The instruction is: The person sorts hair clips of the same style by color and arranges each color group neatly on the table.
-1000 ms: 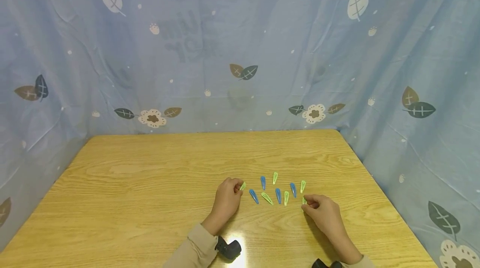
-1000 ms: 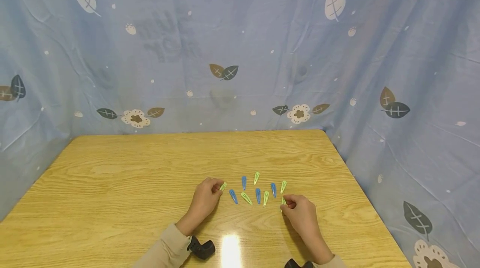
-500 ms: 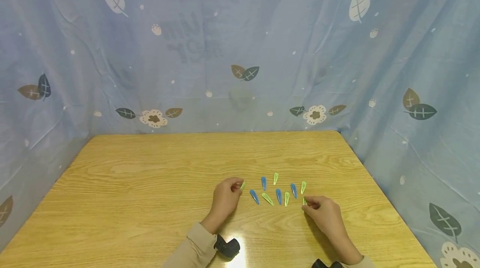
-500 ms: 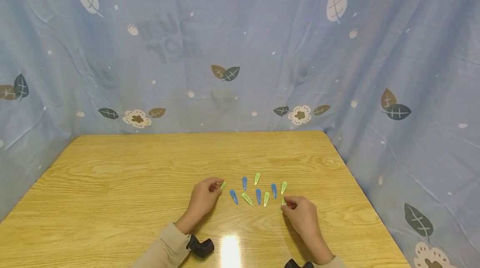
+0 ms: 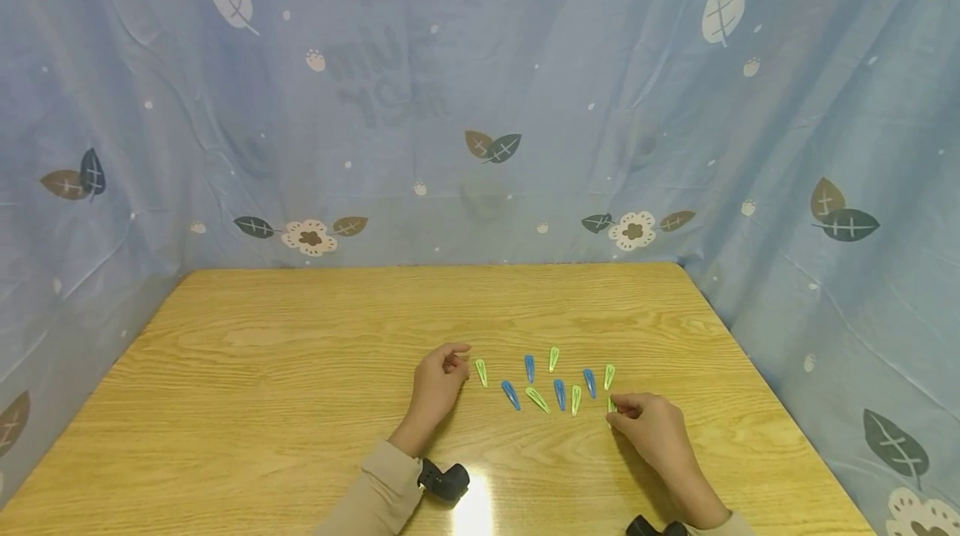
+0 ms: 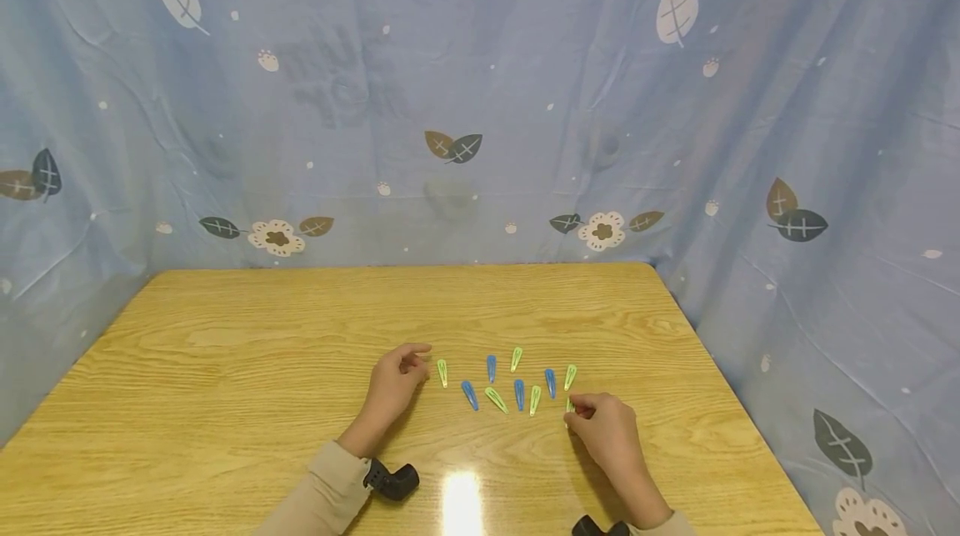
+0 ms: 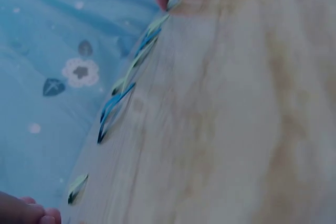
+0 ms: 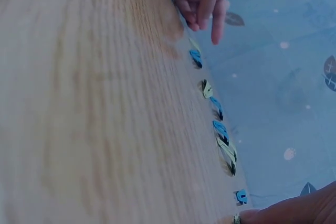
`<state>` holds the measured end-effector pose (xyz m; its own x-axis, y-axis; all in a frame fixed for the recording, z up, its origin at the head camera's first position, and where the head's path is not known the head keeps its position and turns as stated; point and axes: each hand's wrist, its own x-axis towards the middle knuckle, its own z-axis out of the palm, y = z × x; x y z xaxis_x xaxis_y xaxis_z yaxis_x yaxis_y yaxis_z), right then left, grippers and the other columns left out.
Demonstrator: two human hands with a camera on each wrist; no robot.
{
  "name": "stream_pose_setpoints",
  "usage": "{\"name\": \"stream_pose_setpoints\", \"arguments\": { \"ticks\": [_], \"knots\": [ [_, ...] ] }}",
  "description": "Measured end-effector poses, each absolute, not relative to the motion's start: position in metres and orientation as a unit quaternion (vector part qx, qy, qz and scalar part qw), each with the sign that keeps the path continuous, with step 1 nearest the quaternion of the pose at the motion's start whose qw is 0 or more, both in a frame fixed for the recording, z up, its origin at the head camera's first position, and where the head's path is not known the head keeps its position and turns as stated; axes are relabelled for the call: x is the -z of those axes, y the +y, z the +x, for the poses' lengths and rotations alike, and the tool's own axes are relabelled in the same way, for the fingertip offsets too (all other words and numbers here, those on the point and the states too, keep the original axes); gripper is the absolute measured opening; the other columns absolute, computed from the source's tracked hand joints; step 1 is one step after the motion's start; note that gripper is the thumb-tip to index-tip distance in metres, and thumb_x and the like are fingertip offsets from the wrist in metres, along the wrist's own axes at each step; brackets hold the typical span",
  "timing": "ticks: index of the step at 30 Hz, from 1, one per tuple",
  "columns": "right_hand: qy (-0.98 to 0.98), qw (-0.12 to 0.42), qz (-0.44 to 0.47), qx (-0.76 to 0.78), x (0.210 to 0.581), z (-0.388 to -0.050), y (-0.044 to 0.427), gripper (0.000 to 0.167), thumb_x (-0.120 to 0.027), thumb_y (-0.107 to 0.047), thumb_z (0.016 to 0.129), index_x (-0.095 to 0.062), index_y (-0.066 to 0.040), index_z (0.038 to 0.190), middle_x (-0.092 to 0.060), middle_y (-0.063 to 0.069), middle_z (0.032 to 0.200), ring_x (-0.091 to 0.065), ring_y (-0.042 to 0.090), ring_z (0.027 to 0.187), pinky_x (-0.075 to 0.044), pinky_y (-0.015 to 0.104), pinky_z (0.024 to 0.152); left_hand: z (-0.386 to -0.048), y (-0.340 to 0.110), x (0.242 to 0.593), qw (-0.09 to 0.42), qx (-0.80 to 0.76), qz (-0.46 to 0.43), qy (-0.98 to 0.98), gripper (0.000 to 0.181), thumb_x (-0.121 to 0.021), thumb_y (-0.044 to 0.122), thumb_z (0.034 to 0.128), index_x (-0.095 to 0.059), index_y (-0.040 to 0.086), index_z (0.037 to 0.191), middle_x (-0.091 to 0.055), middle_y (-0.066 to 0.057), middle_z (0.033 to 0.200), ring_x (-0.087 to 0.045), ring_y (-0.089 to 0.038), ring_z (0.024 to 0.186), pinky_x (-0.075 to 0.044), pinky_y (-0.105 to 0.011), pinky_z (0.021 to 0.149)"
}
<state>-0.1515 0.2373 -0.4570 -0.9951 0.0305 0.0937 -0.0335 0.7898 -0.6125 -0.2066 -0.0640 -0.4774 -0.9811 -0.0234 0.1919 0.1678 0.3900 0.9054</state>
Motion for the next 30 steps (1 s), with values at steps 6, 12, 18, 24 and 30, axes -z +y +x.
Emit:
{"name": "stream_pose_setpoints", "arguments": {
  "ticks": [6, 12, 18, 24, 30],
  "knots": [
    [-0.944, 0.048, 0.005, -0.326, 0.457, -0.151, 0.237, 0.025, -0.077, -0.005, 0.077, -0.072, 0.007, 0.099, -0.070, 0.010, 0.084, -0.064, 0.019, 0.072, -0.052, 0.028, 0.059, -0.207, -0.062, 0.477, 0.087, 0.518, -0.047, -0.850, 0.024, -0.065, -0.002, 0.0837, -0.068, -0.003, 0.107, -0.060, -0.005, 0.082, -0.055, -0.015, 0.075, -0.048, -0.026, 0.064],
    [-0.943, 0.050, 0.003, -0.329, 0.458, -0.151, 0.237, 0.025, -0.076, -0.005, 0.078, -0.072, 0.007, 0.100, -0.070, 0.012, 0.086, -0.064, 0.020, 0.073, -0.053, 0.029, 0.059, -0.206, -0.053, 0.476, 0.108, 0.466, -0.062, -0.876, 0.022, -0.070, 0.000, 0.0807, -0.068, -0.005, 0.102, -0.061, -0.006, 0.081, -0.057, -0.016, 0.073, -0.048, -0.028, 0.064],
    [-0.942, 0.050, 0.004, -0.332, 0.459, -0.151, 0.238, 0.026, -0.077, -0.005, 0.077, -0.071, 0.007, 0.100, -0.070, 0.012, 0.086, -0.064, 0.020, 0.073, -0.053, 0.029, 0.059, -0.203, -0.046, 0.476, 0.106, 0.415, -0.068, -0.901, 0.028, -0.075, 0.008, 0.0811, -0.067, -0.005, 0.104, -0.054, -0.003, 0.079, -0.047, -0.012, 0.069, -0.041, -0.026, 0.060],
    [-0.941, 0.051, 0.004, -0.336, 0.459, -0.150, 0.238, 0.025, -0.076, -0.004, 0.077, -0.071, 0.007, 0.099, -0.070, 0.013, 0.086, -0.064, 0.020, 0.073, -0.053, 0.028, 0.060, -0.202, -0.041, 0.476, 0.101, 0.388, -0.068, -0.914, 0.031, -0.076, 0.012, 0.0811, -0.067, -0.004, 0.106, -0.050, -0.002, 0.079, -0.043, -0.013, 0.068, -0.038, -0.026, 0.059],
    [-0.940, 0.053, 0.002, -0.337, 0.457, -0.150, 0.237, 0.025, -0.076, -0.004, 0.077, -0.072, 0.007, 0.099, -0.070, 0.013, 0.086, -0.064, 0.020, 0.073, -0.053, 0.029, 0.060, -0.201, -0.039, 0.472, 0.107, 0.376, -0.070, -0.918, 0.028, -0.077, 0.007, 0.0793, -0.067, -0.004, 0.103, -0.050, -0.002, 0.079, -0.045, -0.013, 0.067, -0.040, -0.024, 0.058]
  ]
}}
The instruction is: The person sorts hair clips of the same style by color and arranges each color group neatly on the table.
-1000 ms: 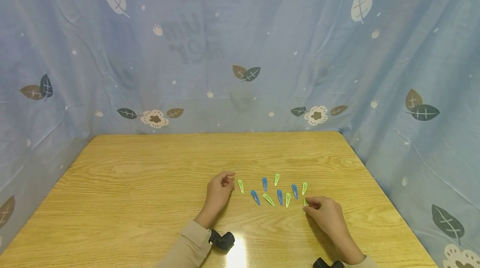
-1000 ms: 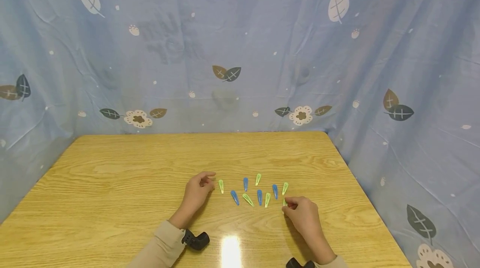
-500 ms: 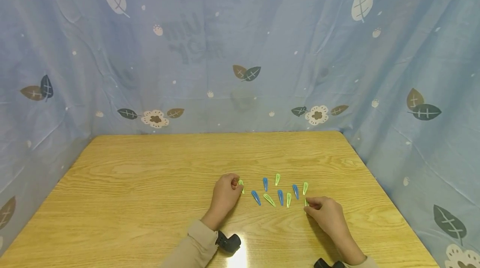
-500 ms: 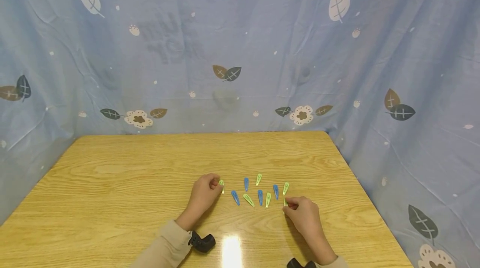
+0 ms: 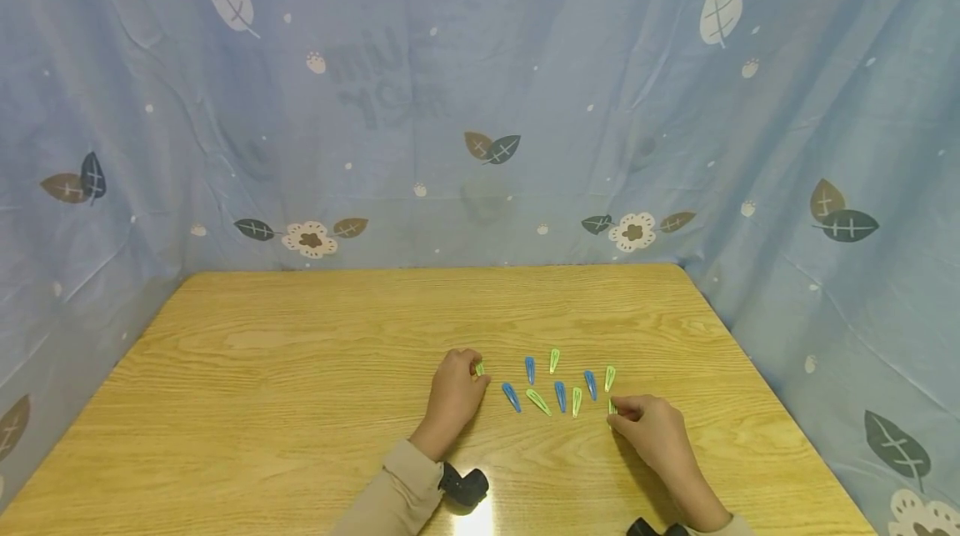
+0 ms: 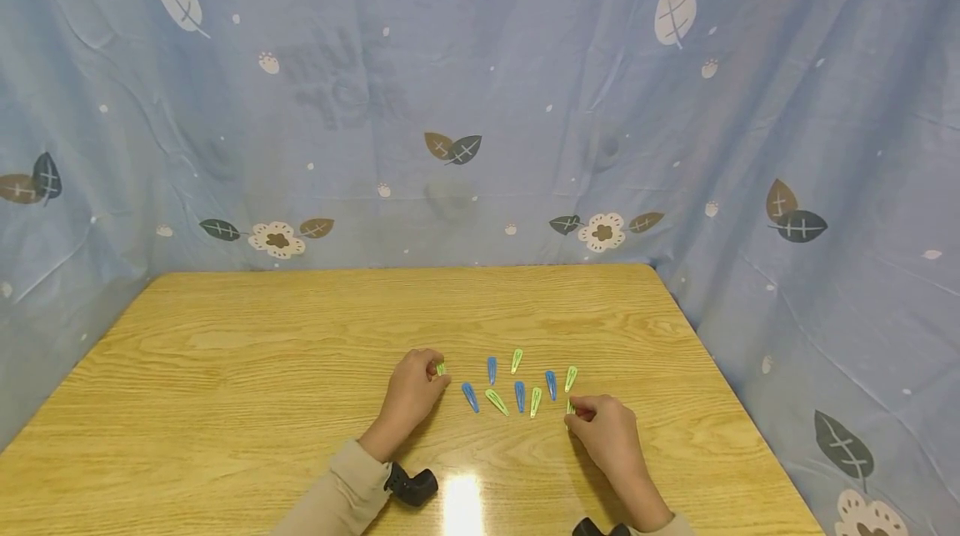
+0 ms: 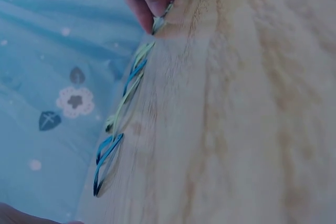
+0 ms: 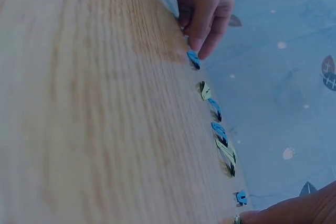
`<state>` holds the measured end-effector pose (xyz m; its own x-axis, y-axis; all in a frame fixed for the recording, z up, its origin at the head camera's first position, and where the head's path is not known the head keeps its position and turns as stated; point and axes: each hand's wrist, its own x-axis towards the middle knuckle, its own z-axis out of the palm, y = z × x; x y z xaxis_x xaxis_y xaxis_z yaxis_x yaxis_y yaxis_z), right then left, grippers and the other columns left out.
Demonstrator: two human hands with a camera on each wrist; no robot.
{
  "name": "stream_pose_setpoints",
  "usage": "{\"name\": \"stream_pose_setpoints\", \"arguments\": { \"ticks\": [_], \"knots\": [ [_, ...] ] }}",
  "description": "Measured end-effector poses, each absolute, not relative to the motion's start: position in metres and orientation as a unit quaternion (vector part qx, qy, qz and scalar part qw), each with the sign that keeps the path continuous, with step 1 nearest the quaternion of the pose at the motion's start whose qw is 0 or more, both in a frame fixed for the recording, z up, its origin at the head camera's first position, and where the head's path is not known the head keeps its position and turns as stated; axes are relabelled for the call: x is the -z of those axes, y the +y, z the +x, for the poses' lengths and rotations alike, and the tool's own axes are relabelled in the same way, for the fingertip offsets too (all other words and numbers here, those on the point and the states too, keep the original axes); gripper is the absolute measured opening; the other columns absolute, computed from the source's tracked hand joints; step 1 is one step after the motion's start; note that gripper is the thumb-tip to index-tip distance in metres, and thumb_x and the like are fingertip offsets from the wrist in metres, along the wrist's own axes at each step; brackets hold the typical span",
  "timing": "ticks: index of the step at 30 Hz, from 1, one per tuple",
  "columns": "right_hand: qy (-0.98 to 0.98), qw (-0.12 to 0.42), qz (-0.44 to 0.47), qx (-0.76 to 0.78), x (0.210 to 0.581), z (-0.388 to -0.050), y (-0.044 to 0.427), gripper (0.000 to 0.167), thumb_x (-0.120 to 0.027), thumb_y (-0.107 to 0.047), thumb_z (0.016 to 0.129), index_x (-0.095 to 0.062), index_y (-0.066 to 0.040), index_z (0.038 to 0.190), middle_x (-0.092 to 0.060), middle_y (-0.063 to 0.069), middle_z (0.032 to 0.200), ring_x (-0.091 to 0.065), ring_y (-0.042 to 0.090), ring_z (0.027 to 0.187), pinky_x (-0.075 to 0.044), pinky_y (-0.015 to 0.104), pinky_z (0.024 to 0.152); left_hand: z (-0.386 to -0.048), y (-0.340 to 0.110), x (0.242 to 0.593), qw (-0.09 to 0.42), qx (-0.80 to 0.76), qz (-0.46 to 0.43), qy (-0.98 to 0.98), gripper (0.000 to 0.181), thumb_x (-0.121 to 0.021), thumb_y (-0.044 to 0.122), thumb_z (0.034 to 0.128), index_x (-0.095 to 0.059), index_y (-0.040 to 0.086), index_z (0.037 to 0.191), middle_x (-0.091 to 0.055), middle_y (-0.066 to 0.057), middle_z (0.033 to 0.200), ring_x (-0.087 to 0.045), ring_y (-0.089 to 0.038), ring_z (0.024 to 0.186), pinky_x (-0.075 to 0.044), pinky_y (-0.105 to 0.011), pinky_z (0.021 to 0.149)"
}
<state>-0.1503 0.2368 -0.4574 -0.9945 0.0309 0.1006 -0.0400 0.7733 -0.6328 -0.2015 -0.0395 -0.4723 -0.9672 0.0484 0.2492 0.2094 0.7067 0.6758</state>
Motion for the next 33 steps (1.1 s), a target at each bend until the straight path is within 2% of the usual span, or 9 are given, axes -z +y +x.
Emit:
{"name": "stream_pose_setpoints", "arguments": {
  "ticks": [8, 14, 22, 30, 33],
  "knots": [
    [-0.941, 0.057, 0.002, -0.332, 0.458, -0.150, 0.237, 0.025, -0.076, -0.004, 0.077, -0.072, 0.007, 0.099, -0.070, 0.012, 0.087, -0.064, 0.020, 0.074, -0.053, 0.029, 0.061, -0.204, -0.042, 0.470, 0.107, 0.385, -0.065, -0.914, 0.024, -0.074, -0.001, 0.0789, -0.068, -0.005, 0.102, -0.049, -0.001, 0.074, -0.044, -0.014, 0.065, -0.038, -0.026, 0.056],
    [-0.941, 0.060, 0.001, -0.332, 0.458, -0.150, 0.237, 0.025, -0.077, -0.003, 0.076, -0.072, 0.006, 0.099, -0.070, 0.011, 0.085, -0.064, 0.019, 0.073, -0.053, 0.028, 0.061, -0.206, -0.045, 0.471, 0.103, 0.404, -0.058, -0.907, 0.023, -0.073, -0.005, 0.0783, -0.069, -0.004, 0.101, -0.053, -0.001, 0.074, -0.048, -0.014, 0.066, -0.043, -0.026, 0.058],
    [-0.940, 0.060, 0.000, -0.337, 0.458, -0.149, 0.237, 0.025, -0.077, -0.003, 0.076, -0.072, 0.006, 0.099, -0.070, 0.012, 0.087, -0.064, 0.020, 0.075, -0.053, 0.028, 0.062, -0.209, -0.049, 0.471, 0.111, 0.446, -0.048, -0.887, 0.022, -0.072, -0.005, 0.0791, -0.070, -0.002, 0.101, -0.061, -0.004, 0.077, -0.056, -0.015, 0.070, -0.047, -0.028, 0.059],
    [-0.940, 0.058, -0.002, -0.337, 0.458, -0.148, 0.237, 0.025, -0.077, -0.003, 0.077, -0.072, 0.006, 0.099, -0.070, 0.012, 0.088, -0.064, 0.020, 0.075, -0.053, 0.027, 0.062, -0.213, -0.056, 0.474, 0.113, 0.474, -0.033, -0.873, 0.025, -0.069, -0.006, 0.0807, -0.069, -0.001, 0.105, -0.060, -0.002, 0.076, -0.053, -0.013, 0.068, -0.044, -0.024, 0.058],
    [-0.940, 0.059, -0.001, -0.336, 0.457, -0.148, 0.237, 0.025, -0.077, -0.003, 0.077, -0.072, 0.006, 0.099, -0.070, 0.013, 0.089, -0.064, 0.020, 0.075, -0.053, 0.028, 0.062, -0.217, -0.062, 0.475, 0.117, 0.483, -0.030, -0.867, 0.027, -0.069, -0.005, 0.0817, -0.068, -0.002, 0.108, -0.061, -0.004, 0.078, -0.054, -0.015, 0.069, -0.046, -0.027, 0.059]
  ]
}}
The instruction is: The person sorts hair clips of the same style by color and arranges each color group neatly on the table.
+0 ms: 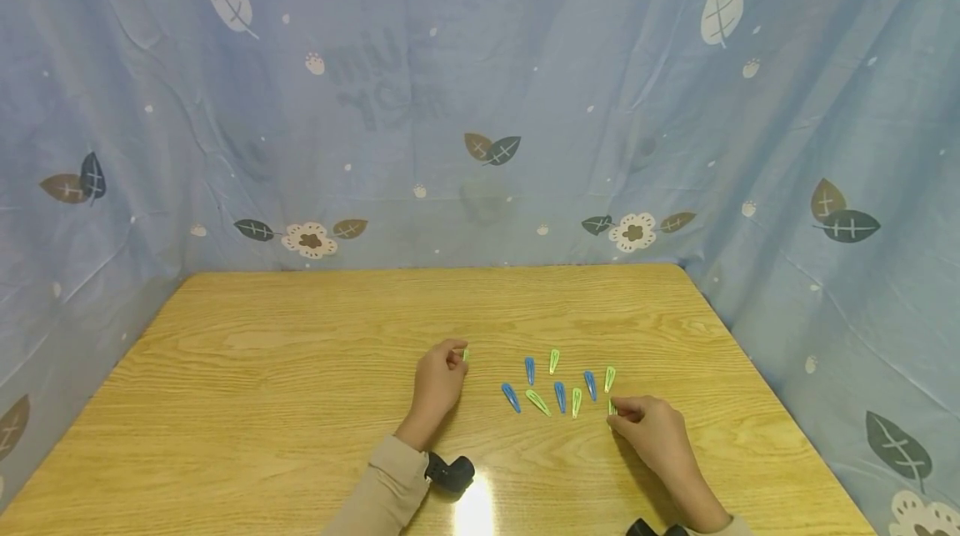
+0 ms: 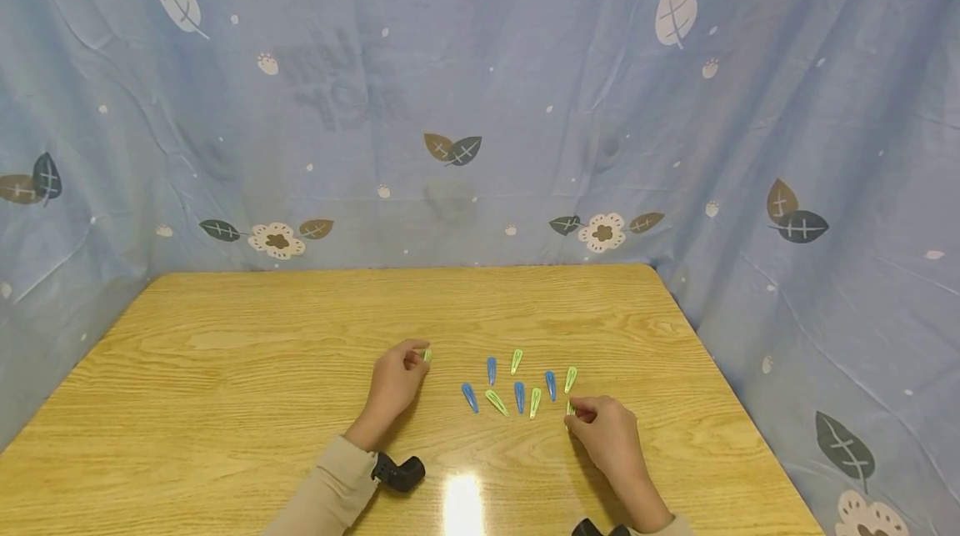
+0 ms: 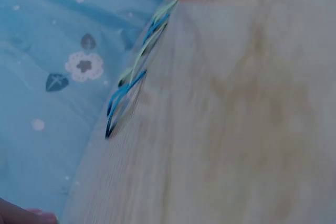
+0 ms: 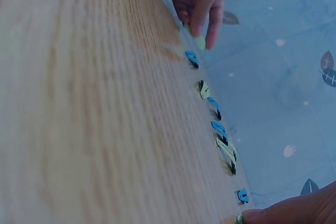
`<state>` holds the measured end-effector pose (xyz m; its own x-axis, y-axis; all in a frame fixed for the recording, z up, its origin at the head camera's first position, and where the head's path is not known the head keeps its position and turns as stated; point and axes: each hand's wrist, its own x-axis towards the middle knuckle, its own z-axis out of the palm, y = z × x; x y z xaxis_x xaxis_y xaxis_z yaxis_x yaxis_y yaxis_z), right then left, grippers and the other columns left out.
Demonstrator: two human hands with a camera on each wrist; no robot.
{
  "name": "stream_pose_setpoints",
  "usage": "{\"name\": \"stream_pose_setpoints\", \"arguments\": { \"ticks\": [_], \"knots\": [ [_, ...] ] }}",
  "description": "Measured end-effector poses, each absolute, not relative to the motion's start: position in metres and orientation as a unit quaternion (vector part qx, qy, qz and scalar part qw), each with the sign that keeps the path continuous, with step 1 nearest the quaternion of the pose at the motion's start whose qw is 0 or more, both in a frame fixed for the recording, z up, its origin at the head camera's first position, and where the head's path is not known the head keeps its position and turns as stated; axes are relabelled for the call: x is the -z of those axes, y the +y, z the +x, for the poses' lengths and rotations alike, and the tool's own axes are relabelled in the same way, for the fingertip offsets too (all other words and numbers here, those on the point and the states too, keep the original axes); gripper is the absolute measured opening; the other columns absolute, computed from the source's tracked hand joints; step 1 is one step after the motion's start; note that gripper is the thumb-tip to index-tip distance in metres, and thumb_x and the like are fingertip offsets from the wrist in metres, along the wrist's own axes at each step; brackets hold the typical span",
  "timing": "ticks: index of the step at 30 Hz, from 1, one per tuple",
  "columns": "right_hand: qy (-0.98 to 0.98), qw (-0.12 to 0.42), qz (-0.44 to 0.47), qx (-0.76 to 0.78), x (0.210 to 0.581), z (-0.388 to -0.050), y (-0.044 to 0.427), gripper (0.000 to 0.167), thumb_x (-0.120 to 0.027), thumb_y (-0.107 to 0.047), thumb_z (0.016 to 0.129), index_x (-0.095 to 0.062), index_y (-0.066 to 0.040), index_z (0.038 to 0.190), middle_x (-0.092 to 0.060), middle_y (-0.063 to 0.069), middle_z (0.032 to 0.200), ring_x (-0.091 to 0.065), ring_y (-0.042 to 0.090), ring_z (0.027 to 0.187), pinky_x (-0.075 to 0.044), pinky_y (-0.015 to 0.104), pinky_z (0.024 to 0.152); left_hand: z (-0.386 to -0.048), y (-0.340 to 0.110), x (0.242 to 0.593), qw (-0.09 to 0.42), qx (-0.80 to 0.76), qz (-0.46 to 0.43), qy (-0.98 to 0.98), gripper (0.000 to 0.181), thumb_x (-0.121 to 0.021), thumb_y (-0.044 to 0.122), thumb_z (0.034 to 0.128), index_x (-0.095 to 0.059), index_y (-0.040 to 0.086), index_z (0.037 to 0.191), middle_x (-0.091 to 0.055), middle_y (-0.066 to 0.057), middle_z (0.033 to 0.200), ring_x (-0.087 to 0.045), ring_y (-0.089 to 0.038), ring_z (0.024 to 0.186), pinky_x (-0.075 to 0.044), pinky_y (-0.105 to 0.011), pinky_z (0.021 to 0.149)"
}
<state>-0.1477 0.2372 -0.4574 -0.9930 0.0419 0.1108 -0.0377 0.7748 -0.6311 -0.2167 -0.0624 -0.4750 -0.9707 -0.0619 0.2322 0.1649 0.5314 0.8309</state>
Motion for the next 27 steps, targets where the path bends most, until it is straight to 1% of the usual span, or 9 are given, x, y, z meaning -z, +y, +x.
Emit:
{"name": "stream_pose_setpoints", "arguments": {
  "ticks": [4, 6, 16, 23, 27],
  "knots": [
    [-0.941, 0.061, -0.001, -0.333, 0.457, -0.148, 0.237, 0.024, -0.077, -0.004, 0.077, -0.072, 0.006, 0.099, -0.070, 0.013, 0.088, -0.064, 0.020, 0.075, -0.053, 0.029, 0.062, -0.223, -0.074, 0.476, 0.122, 0.500, -0.021, -0.857, 0.027, -0.068, -0.004, 0.0832, -0.067, -0.002, 0.110, -0.063, -0.007, 0.081, -0.059, -0.020, 0.074, -0.049, -0.033, 0.065],
    [-0.940, 0.060, -0.001, -0.335, 0.457, -0.148, 0.237, 0.025, -0.077, -0.005, 0.077, -0.072, 0.006, 0.099, -0.070, 0.013, 0.088, -0.064, 0.020, 0.075, -0.053, 0.030, 0.062, -0.227, -0.080, 0.476, 0.120, 0.512, -0.010, -0.851, 0.027, -0.067, -0.003, 0.0839, -0.067, -0.002, 0.110, -0.064, -0.008, 0.082, -0.059, -0.021, 0.076, -0.049, -0.034, 0.067],
    [-0.941, 0.049, -0.020, -0.335, 0.459, -0.151, 0.238, 0.028, -0.077, -0.008, 0.078, -0.072, 0.004, 0.103, -0.069, 0.008, 0.087, -0.063, 0.017, 0.075, -0.051, 0.025, 0.060, -0.255, -0.109, 0.473, 0.110, 0.558, 0.015, -0.823, 0.028, -0.064, 0.002, 0.0889, -0.065, -0.002, 0.117, -0.062, -0.009, 0.085, -0.054, -0.020, 0.075, -0.044, -0.030, 0.067],
    [-0.939, 0.044, -0.024, -0.340, 0.460, -0.151, 0.238, 0.026, -0.076, -0.006, 0.078, -0.072, 0.004, 0.102, -0.069, 0.007, 0.087, -0.062, 0.016, 0.075, -0.051, 0.025, 0.061, -0.273, -0.115, 0.479, 0.122, 0.538, 0.004, -0.834, 0.029, -0.064, 0.003, 0.0893, -0.065, 0.000, 0.118, -0.064, -0.011, 0.088, -0.058, -0.025, 0.082, -0.049, -0.038, 0.072],
    [-0.940, 0.049, -0.018, -0.337, 0.461, -0.150, 0.238, 0.025, -0.076, -0.006, 0.078, -0.072, 0.004, 0.101, -0.069, 0.007, 0.086, -0.060, 0.015, 0.074, -0.050, 0.023, 0.061, -0.278, -0.114, 0.482, 0.120, 0.522, -0.001, -0.844, 0.029, -0.063, 0.003, 0.0895, -0.065, 0.000, 0.118, -0.065, -0.012, 0.089, -0.060, -0.026, 0.084, -0.050, -0.040, 0.072]
  ]
}}
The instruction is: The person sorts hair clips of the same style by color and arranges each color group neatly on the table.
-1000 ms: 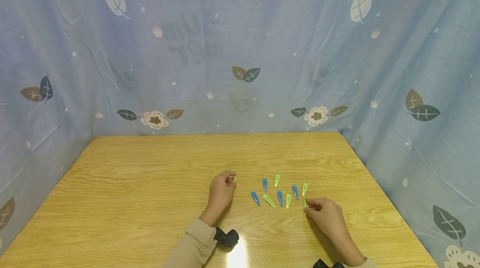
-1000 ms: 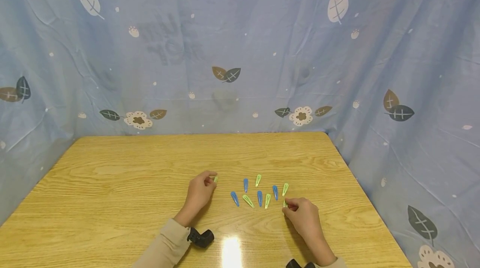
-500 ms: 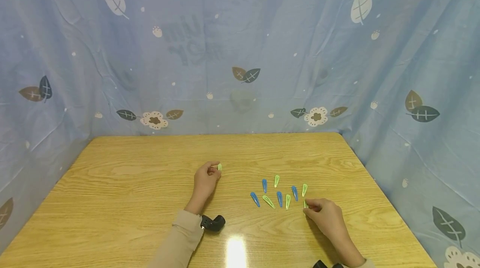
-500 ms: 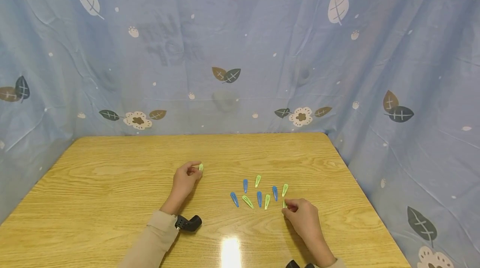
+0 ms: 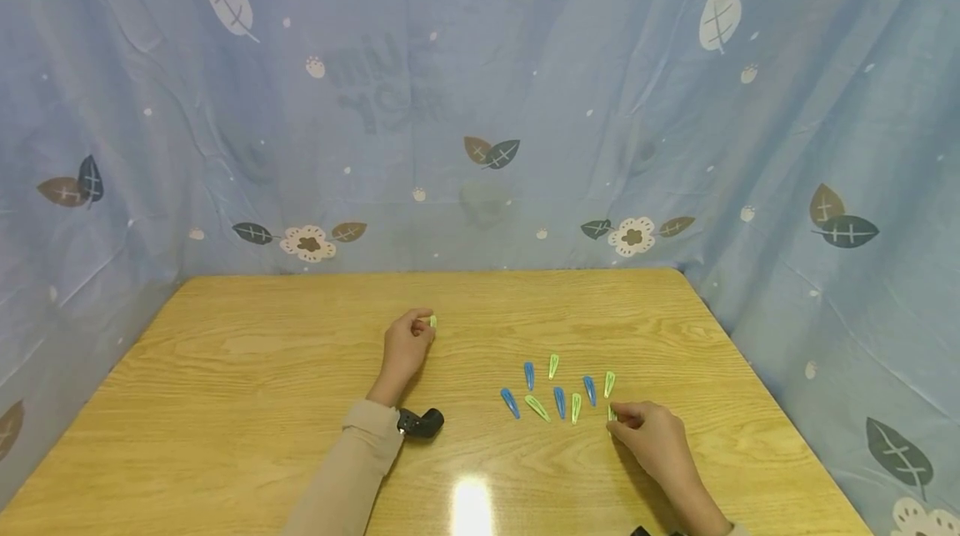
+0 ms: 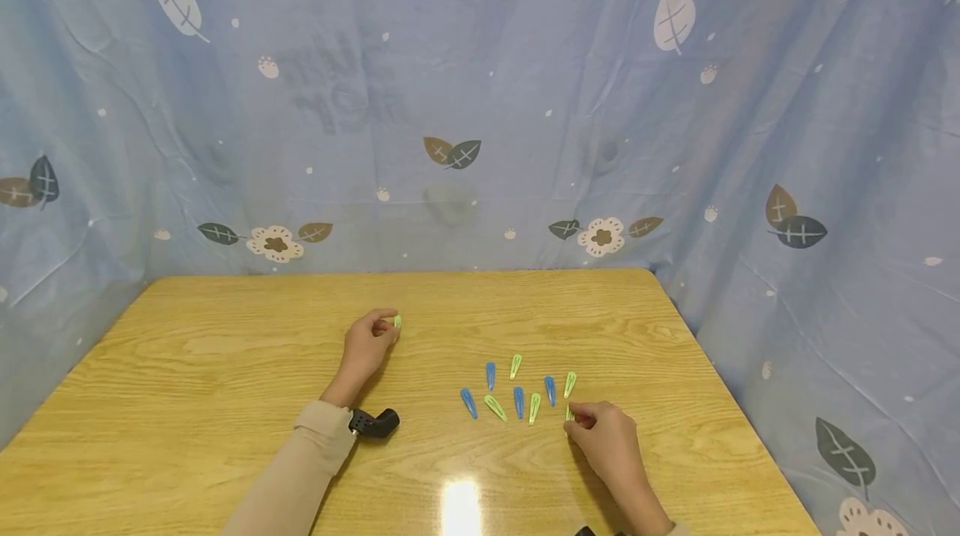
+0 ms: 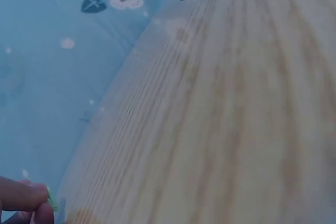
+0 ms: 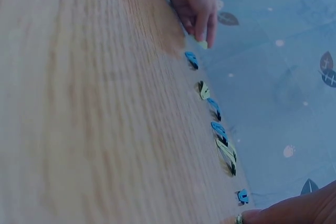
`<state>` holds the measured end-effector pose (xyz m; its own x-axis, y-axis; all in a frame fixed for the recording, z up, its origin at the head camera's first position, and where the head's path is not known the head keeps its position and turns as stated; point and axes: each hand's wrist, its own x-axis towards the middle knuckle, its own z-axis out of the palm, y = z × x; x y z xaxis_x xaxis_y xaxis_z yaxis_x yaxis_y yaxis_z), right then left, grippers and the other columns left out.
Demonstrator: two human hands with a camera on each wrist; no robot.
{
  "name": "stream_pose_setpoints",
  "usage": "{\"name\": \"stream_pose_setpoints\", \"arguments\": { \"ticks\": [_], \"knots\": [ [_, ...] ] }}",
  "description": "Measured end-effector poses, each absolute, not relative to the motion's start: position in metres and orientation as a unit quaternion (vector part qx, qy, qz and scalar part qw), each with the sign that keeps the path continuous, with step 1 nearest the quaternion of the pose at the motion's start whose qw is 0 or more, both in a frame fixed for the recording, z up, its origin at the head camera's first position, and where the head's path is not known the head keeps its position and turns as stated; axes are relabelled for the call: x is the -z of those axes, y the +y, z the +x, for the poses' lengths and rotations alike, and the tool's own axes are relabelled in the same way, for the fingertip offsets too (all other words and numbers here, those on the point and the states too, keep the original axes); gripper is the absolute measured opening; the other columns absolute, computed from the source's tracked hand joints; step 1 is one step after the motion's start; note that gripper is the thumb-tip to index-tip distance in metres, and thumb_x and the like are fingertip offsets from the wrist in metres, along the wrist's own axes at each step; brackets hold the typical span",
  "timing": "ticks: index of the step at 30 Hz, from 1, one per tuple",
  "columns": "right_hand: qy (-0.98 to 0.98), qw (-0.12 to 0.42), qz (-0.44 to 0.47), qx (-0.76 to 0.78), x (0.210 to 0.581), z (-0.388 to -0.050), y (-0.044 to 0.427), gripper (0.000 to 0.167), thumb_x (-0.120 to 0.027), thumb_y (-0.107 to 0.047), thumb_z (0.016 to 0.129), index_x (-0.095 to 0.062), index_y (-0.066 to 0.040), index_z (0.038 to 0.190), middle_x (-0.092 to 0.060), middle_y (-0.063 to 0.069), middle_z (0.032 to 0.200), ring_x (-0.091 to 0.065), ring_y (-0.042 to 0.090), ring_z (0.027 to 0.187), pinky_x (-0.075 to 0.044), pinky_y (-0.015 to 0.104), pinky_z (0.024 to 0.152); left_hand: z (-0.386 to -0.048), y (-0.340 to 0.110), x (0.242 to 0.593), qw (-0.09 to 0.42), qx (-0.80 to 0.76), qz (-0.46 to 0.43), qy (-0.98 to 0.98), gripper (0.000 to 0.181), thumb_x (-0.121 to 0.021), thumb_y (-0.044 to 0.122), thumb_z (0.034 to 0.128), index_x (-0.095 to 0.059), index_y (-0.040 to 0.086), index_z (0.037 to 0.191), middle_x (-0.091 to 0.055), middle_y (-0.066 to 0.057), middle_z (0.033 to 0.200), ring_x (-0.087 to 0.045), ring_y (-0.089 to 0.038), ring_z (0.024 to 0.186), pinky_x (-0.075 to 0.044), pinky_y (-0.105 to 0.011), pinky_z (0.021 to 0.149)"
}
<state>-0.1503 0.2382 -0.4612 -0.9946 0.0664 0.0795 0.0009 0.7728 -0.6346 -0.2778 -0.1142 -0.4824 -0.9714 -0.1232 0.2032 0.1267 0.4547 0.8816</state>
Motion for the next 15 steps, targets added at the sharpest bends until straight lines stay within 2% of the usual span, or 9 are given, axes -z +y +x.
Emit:
{"name": "stream_pose_setpoints", "arguments": {
  "ticks": [7, 11, 15],
  "knots": [
    [-0.940, 0.050, -0.019, -0.336, 0.462, -0.150, 0.239, 0.025, -0.076, -0.006, 0.078, -0.072, 0.005, 0.101, -0.069, 0.006, 0.085, -0.060, 0.015, 0.074, -0.050, 0.024, 0.060, -0.281, -0.109, 0.482, 0.126, 0.490, 0.005, -0.863, 0.027, -0.062, 0.002, 0.0881, -0.066, -0.001, 0.115, -0.066, -0.012, 0.087, -0.060, -0.023, 0.076, -0.050, -0.036, 0.066],
    [-0.939, 0.050, -0.016, -0.341, 0.461, -0.150, 0.238, 0.026, -0.076, -0.005, 0.078, -0.071, 0.005, 0.101, -0.069, 0.008, 0.087, -0.062, 0.016, 0.074, -0.052, 0.026, 0.061, -0.282, -0.105, 0.478, 0.137, 0.466, 0.003, -0.874, 0.027, -0.060, -0.002, 0.0863, -0.067, -0.004, 0.112, -0.066, -0.014, 0.085, -0.054, -0.018, 0.064, -0.045, -0.032, 0.059],
    [-0.938, 0.050, -0.021, -0.342, 0.462, -0.151, 0.238, 0.027, -0.076, -0.006, 0.078, -0.072, 0.004, 0.102, -0.070, 0.009, 0.088, -0.063, 0.017, 0.075, -0.053, 0.027, 0.062, -0.282, -0.102, 0.475, 0.131, 0.454, 0.011, -0.881, 0.027, -0.060, -0.003, 0.0860, -0.066, -0.007, 0.112, -0.063, -0.012, 0.078, -0.049, -0.016, 0.061, -0.042, -0.030, 0.057]
  ]
}}
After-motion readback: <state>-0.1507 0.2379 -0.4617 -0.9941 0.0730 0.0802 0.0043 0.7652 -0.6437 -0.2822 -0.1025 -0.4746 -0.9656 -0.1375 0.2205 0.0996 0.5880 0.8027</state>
